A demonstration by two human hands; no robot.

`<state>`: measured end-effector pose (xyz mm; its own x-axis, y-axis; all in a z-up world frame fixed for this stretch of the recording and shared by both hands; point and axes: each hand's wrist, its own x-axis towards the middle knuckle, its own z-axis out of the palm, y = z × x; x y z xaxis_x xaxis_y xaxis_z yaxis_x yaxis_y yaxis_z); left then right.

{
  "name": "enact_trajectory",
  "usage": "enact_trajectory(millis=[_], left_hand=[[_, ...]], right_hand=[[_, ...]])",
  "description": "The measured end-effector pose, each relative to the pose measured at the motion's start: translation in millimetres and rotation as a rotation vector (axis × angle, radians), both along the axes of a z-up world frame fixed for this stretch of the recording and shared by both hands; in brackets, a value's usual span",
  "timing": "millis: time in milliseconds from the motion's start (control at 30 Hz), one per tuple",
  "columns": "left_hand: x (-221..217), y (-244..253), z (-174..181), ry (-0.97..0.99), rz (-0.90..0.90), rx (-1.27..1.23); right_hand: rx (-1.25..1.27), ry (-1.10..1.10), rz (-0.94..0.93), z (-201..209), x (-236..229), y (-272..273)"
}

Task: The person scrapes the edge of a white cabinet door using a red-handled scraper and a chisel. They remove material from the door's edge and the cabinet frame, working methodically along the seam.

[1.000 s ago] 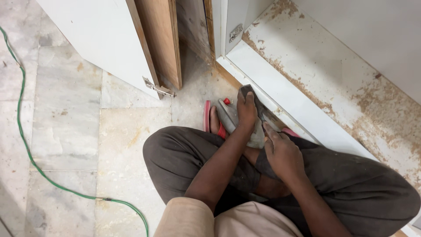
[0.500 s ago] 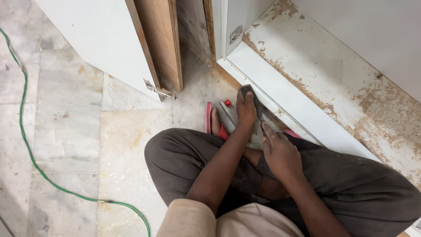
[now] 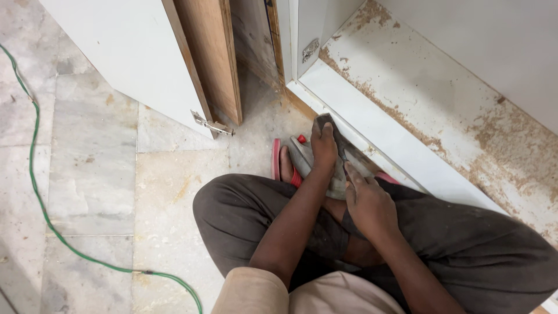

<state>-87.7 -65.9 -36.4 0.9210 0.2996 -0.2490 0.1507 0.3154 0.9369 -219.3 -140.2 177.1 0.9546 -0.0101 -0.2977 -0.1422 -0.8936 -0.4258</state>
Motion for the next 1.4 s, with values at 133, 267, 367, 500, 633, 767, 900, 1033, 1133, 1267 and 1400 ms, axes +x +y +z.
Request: enact_trajectory(millis=[133, 267, 367, 500, 633, 767, 900, 1033, 1133, 1267, 1400], left_hand=[[13.3, 1.0, 7.0, -0.087, -0.010, -0.154], [-0.3, 2.8, 7.1, 0.045, -0.001, -0.112], [13.0, 5.4, 19.1, -0.059, -0.004, -0.176], [3.1, 6.1, 12.7, 0.023, 0.015, -0.035], [17.3, 7.4, 24.3, 0.034, -0.006, -0.229], [1.0, 7.7, 20.0, -0.033, 0.001, -0.152], [16.2, 6.2, 19.9, -0.006, 0.032, -0.167], [0.8, 3.4, 6.2, 0.018, 0.008, 0.006], [10.0, 5.4, 16.3, -0.005, 0.001, -0.085], [0.7, 8.0, 17.3, 0.014, 0.001, -0.114], [8.8, 5.3, 19.7, -0.040, 0.021, -0.164]], right_hand=[[-0.008, 0.000, 0.003, 1.6, 9.9, 2.0], [0.008, -0.038, 0.011, -4.4, 3.7, 2.5], [-0.044, 0.092, -0.011, 1.9, 14.4, 4.5], [-0.016, 0.081, -0.006, -4.4, 5.9, 4.1], [-0.070, -0.023, 0.048, -6.8, 15.6, 4.9], [-0.012, -0.013, 0.028, -9.3, 5.4, 5.6], [-0.043, 0.081, -0.005, 1.9, 14.4, 5.7], [-0.008, 0.026, -0.005, -5.7, 1.7, 1.5], [-0.019, -0.003, 0.003, -8.8, 9.1, 1.9], [0.007, -0.037, 0.024, -12.5, 3.1, 3.7], [-0.035, 0.125, -0.026, 2.7, 9.7, 5.2]])
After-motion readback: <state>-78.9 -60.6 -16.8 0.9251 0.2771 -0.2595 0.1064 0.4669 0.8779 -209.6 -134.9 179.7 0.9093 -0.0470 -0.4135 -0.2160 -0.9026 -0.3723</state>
